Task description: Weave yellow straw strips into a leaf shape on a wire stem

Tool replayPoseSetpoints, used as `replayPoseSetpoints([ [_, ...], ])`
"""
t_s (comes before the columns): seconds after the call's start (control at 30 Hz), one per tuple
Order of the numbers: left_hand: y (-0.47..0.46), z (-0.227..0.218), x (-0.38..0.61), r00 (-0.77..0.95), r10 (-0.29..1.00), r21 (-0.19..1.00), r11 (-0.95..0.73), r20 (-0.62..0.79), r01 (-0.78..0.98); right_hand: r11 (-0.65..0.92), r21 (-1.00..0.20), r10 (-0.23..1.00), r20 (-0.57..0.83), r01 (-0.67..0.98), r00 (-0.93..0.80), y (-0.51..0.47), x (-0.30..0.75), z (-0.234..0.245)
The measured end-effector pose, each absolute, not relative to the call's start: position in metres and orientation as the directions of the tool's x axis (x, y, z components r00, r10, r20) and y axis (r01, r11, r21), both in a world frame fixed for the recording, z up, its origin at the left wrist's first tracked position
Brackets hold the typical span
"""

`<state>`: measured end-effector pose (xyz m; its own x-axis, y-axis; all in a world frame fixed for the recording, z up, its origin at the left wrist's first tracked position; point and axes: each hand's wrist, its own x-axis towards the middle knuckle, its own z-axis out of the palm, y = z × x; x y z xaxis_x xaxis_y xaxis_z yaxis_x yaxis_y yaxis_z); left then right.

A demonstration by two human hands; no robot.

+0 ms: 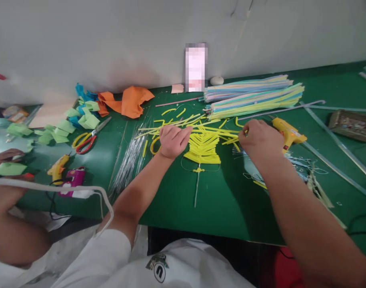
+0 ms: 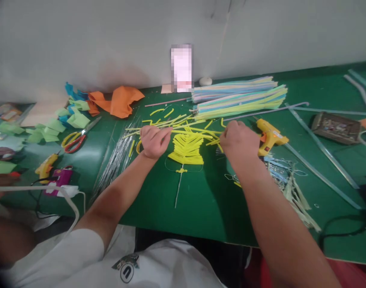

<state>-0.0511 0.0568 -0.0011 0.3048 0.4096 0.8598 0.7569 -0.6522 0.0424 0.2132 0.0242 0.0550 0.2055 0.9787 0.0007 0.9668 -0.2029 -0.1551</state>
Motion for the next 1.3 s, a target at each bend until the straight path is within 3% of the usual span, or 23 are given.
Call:
replayPoseSetpoints([
  [0.1, 0.060, -0.002, -0.049, 0.313, 0.527, 0.100, -0.614, 0.790, 0.783, -0.202, -0.259, 0.974, 0.043, 0.945, 0.220, 0.021, 0.200, 0.049],
  [0.23, 0.067, -0.003, -0.049, 0.280, 0.750, 0.210, -0.485, 0.599, 0.849, -0.165, -0.246, 0.984, -0.102, 0.955, 0.143, 0.015, 0.181, 0.042],
  [0.33, 0.072, -0.001, -0.052, 0.220, 0.843, 0.243, -0.375, 0.491, 0.895, -0.129, -0.243, 0.981, -0.172, 0.961, 0.088, 0.012, 0.176, 0.036],
  [0.43, 0.074, 0.002, -0.052, 0.234, 0.858, 0.245, -0.374, 0.456, 0.894, -0.115, -0.269, 0.982, -0.178, 0.956, 0.068, 0.010, 0.173, 0.030],
  [0.57, 0.070, 0.010, -0.032, 0.473, 0.792, 0.180, -0.568, 0.385, 0.803, -0.138, -0.382, 0.983, -0.162, 0.914, 0.081, 0.007, 0.167, 0.021],
  [0.67, 0.073, 0.014, -0.003, 0.605, 0.758, 0.165, -0.647, 0.243, 0.745, -0.168, -0.451, 0.982, -0.156, 0.876, 0.108, 0.006, 0.166, 0.016],
  [0.87, 0.111, 0.008, 0.046, 0.635, 0.768, 0.183, -0.638, 0.084, 0.748, -0.076, -0.407, 0.996, -0.078, 0.910, 0.048, 0.005, 0.169, 0.012],
  [0.97, 0.123, 0.005, 0.051, 0.634, 0.764, 0.213, -0.644, 0.121, 0.735, -0.052, -0.397, 0.998, -0.057, 0.916, 0.032, 0.004, 0.169, 0.012],
  [1.1, 0.118, 0.018, 0.034, 0.577, 0.743, 0.313, -0.667, 0.339, 0.676, -0.079, -0.422, 0.996, -0.069, 0.903, 0.054, 0.001, 0.168, 0.015],
  [1.2, 0.105, 0.041, 0.007, 0.351, 0.721, 0.458, -0.666, 0.598, 0.588, -0.108, -0.421, 0.992, -0.106, 0.901, 0.069, 0.000, 0.166, 0.018],
  [1.3, 0.084, 0.060, -0.019, 0.081, 0.757, 0.659, -0.612, 0.649, 0.436, -0.106, -0.428, 0.990, -0.132, 0.897, 0.054, 0.000, 0.163, 0.019],
])
